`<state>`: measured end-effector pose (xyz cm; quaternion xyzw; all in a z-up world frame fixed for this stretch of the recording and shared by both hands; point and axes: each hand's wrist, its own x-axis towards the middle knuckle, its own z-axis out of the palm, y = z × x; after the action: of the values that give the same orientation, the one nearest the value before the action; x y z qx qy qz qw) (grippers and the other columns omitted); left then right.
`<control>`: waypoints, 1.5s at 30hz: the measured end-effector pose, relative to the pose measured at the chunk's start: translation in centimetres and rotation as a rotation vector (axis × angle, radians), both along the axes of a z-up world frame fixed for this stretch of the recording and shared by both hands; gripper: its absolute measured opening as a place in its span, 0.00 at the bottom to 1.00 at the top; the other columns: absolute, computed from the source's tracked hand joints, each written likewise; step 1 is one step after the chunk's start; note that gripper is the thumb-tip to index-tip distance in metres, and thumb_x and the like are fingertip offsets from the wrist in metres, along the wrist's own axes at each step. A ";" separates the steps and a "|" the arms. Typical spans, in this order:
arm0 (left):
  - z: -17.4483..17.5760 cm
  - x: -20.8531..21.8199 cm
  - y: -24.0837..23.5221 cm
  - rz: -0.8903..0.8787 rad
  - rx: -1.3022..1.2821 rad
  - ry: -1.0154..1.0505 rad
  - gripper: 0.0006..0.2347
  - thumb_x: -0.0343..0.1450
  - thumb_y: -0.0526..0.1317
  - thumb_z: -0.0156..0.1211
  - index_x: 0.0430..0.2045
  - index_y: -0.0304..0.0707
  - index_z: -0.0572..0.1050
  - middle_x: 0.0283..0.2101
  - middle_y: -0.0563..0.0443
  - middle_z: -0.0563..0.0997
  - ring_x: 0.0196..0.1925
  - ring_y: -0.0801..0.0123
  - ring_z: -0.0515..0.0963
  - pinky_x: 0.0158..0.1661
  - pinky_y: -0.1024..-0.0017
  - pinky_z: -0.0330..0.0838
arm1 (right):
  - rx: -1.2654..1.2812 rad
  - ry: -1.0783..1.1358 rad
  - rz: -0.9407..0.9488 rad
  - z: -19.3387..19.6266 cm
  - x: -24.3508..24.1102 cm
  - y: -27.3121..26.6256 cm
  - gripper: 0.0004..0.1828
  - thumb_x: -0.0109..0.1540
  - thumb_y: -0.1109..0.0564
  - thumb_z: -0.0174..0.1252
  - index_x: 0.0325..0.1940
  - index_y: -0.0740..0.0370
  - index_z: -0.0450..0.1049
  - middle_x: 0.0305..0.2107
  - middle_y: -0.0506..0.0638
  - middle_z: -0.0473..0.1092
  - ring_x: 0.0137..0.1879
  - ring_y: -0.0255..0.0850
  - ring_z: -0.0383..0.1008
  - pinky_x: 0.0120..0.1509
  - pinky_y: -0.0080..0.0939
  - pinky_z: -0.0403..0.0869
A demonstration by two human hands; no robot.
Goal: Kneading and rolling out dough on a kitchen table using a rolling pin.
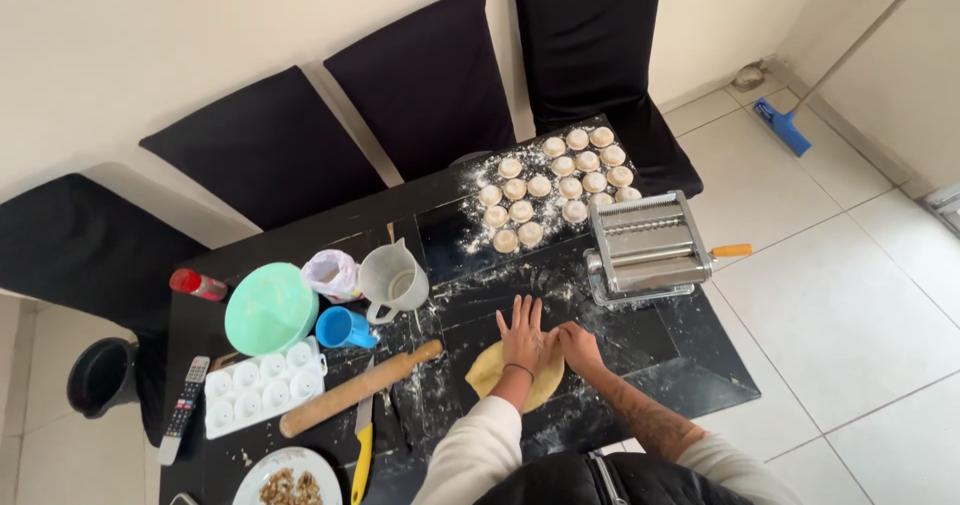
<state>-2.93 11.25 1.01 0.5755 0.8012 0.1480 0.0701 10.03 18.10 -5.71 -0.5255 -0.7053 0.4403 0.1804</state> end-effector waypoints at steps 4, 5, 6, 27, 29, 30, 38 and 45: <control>0.5 -1.2 1.4 -0.001 -0.104 -0.001 0.35 0.71 0.61 0.49 0.70 0.42 0.56 0.74 0.47 0.55 0.78 0.55 0.45 0.69 0.37 0.32 | 0.137 0.011 0.027 -1.6 -0.7 2.1 0.13 0.62 0.53 0.54 0.41 0.61 0.80 0.40 0.59 0.77 0.51 0.57 0.77 0.57 0.51 0.74; 0.1 -1.2 1.5 0.009 -0.088 -0.008 0.35 0.71 0.61 0.50 0.71 0.42 0.55 0.75 0.48 0.55 0.78 0.54 0.45 0.69 0.37 0.32 | 0.165 0.015 0.049 -2.1 -0.7 2.5 0.13 0.62 0.53 0.54 0.40 0.61 0.81 0.40 0.59 0.77 0.51 0.56 0.76 0.58 0.52 0.73; -0.3 -1.3 1.6 0.019 -0.071 -0.015 0.35 0.71 0.61 0.50 0.71 0.43 0.54 0.75 0.49 0.55 0.78 0.54 0.45 0.69 0.38 0.32 | 0.194 0.019 0.071 -2.6 -0.8 2.8 0.13 0.62 0.53 0.55 0.40 0.62 0.81 0.41 0.58 0.77 0.52 0.56 0.75 0.59 0.52 0.73; -6.3 -4.6 3.1 -0.053 -0.252 -0.415 0.26 0.76 0.59 0.34 0.66 0.53 0.67 0.78 0.49 0.53 0.80 0.50 0.48 0.70 0.43 0.46 | 0.182 -0.140 0.208 -1.1 -2.2 -1.5 0.27 0.60 0.44 0.61 0.60 0.58 0.71 0.57 0.66 0.69 0.64 0.66 0.67 0.63 0.65 0.69; -7.0 -4.6 2.1 -0.172 -0.148 -0.304 0.26 0.76 0.58 0.31 0.60 0.48 0.72 0.73 0.43 0.62 0.74 0.45 0.58 0.64 0.43 0.55 | 0.094 -0.065 0.167 0.5 -2.4 -2.0 0.22 0.61 0.46 0.60 0.55 0.58 0.73 0.48 0.65 0.74 0.56 0.64 0.73 0.57 0.61 0.72; -7.4 -4.3 1.4 -0.293 -0.043 -0.195 0.28 0.77 0.57 0.28 0.54 0.44 0.76 0.67 0.38 0.71 0.68 0.41 0.67 0.59 0.43 0.64 | 0.006 0.006 0.124 1.3 -2.3 -2.3 0.16 0.62 0.49 0.59 0.51 0.57 0.75 0.40 0.63 0.78 0.48 0.62 0.78 0.52 0.57 0.76; -1.9 -2.0 1.3 -0.045 -0.260 -0.168 0.32 0.75 0.65 0.36 0.22 0.42 0.85 0.33 0.41 0.85 0.39 0.46 0.83 0.45 0.53 0.77 | 0.385 0.263 0.303 2.5 0.8 -6.5 0.07 0.55 0.61 0.59 0.36 0.60 0.80 0.33 0.57 0.79 0.40 0.57 0.80 0.46 0.52 0.77; 0.8 2.1 -0.2 -0.048 -0.102 -0.227 0.21 0.75 0.59 0.49 0.28 0.45 0.83 0.36 0.45 0.84 0.41 0.48 0.83 0.43 0.54 0.77 | 0.102 0.246 0.122 3.4 4.5 -3.0 0.05 0.56 0.60 0.63 0.33 0.61 0.81 0.26 0.54 0.79 0.32 0.46 0.82 0.40 0.43 0.79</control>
<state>-0.79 11.02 1.81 0.5697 0.7806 0.1697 0.1932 14.55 15.14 -2.32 -0.4139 -0.7298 0.4751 0.2651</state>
